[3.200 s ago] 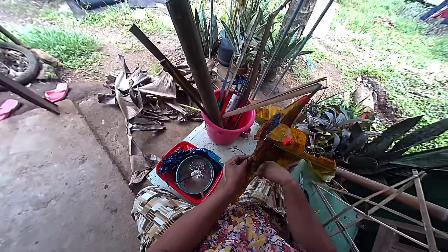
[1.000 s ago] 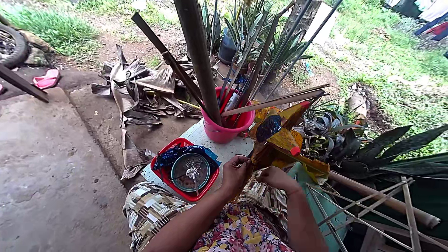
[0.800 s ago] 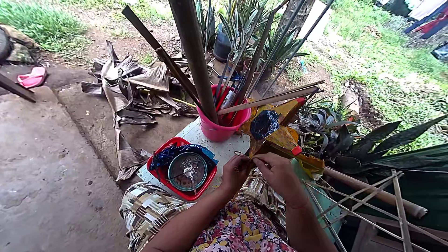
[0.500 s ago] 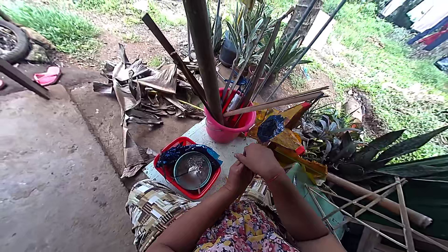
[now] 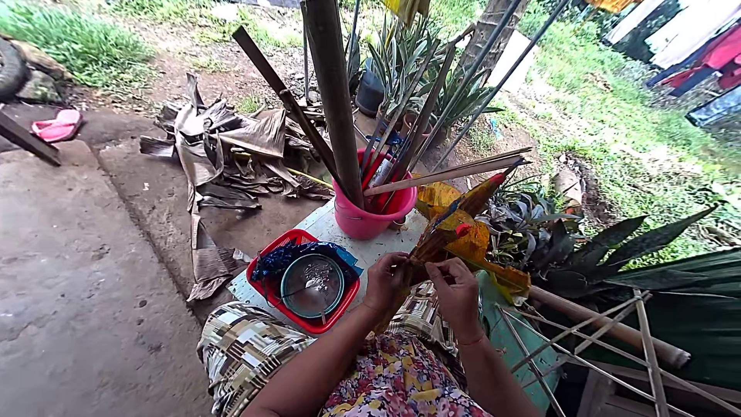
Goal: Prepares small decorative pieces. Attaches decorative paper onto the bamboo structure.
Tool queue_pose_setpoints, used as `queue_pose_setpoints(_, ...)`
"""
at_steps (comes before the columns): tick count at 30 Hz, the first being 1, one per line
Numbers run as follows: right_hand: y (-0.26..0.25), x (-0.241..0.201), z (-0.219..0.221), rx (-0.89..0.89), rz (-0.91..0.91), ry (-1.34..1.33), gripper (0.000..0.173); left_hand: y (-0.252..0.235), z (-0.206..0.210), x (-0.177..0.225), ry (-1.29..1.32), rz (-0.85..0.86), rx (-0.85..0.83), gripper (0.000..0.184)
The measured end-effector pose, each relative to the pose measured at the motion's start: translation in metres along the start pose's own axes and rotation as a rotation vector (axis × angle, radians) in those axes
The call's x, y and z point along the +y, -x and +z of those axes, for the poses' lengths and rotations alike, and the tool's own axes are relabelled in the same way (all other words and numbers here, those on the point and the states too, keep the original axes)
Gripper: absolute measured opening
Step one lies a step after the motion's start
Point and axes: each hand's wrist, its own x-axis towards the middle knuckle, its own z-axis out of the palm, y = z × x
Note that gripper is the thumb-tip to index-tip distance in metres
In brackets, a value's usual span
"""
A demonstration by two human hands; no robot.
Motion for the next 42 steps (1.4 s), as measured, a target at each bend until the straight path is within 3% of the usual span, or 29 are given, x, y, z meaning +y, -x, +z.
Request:
queue_pose_setpoints(6, 0.034, 0.013, -0.004, 0.009, -0.082, -0.018, 0.016, -0.01, -0.001, 0.01, 0.013, -0.172, -0.098, 0.008)
queue_pose_setpoints(8, 0.042, 0.019, -0.001, 0.041, -0.031, -0.096, 0.015, -0.012, -0.002, 0.015, 0.006, -0.228, -0.106, 0.007)
queue_pose_setpoints(10, 0.047, 0.027, 0.004, 0.076, 0.209, -0.289, 0.012, -0.016, -0.005, 0.021, -0.006, -0.293, -0.108, 0.007)
queue_pose_setpoints(13, 0.039, 0.038, 0.015, 0.121, 0.789, -0.635, 0.016, -0.019, -0.009, 0.027, -0.023, -0.382, -0.145, 0.008)
queue_pose_setpoints(15, 0.03, 0.052, 0.027, 0.111, 0.981, -0.779, 0.018, -0.017, -0.008, 0.026, -0.006, -0.427, -0.193, 0.009)
queue_pose_setpoints(22, -0.004, 0.079, 0.055, -0.248, 0.943, -1.155, 0.024, -0.016, -0.008, 0.027, 0.212, -0.684, -0.202, 0.01)
queue_pose_setpoints(25, -0.022, 0.09, 0.055, -0.538, 0.883, -1.232, 0.031, -0.015, -0.005, 0.033, 0.315, -0.816, -0.171, 0.007)
queue_pose_setpoints(30, -0.051, 0.111, 0.061, -0.99, 0.714, -1.059, 0.022, -0.015, -0.003, 0.036, 0.467, -0.98, -0.091, 0.004)
queue_pose_setpoints(34, -0.062, 0.104, 0.067, -1.073, 0.678, -1.035, 0.018, -0.014, -0.004, 0.035, 0.568, -1.033, -0.021, 0.01)
queue_pose_setpoints(37, -0.057, 0.103, 0.067, -0.977, 0.786, -0.972, 0.028, -0.014, -0.004, 0.031, 0.596, -1.019, 0.032, 0.011)
queue_pose_setpoints(39, -0.048, 0.106, 0.055, -0.874, 0.872, -0.673, 0.032, -0.012, -0.002, 0.027, 0.583, -0.984, 0.07, 0.012)
queue_pose_setpoints(40, -0.043, 0.104, 0.041, -0.832, 0.842, -0.405, 0.023, -0.011, -0.001, 0.026, 0.567, -0.964, 0.086, 0.013)
queue_pose_setpoints(42, -0.043, 0.084, -0.001, -0.949, 0.724, 0.09, 0.026, -0.012, 0.001, 0.024, 0.548, -0.924, 0.114, 0.013)
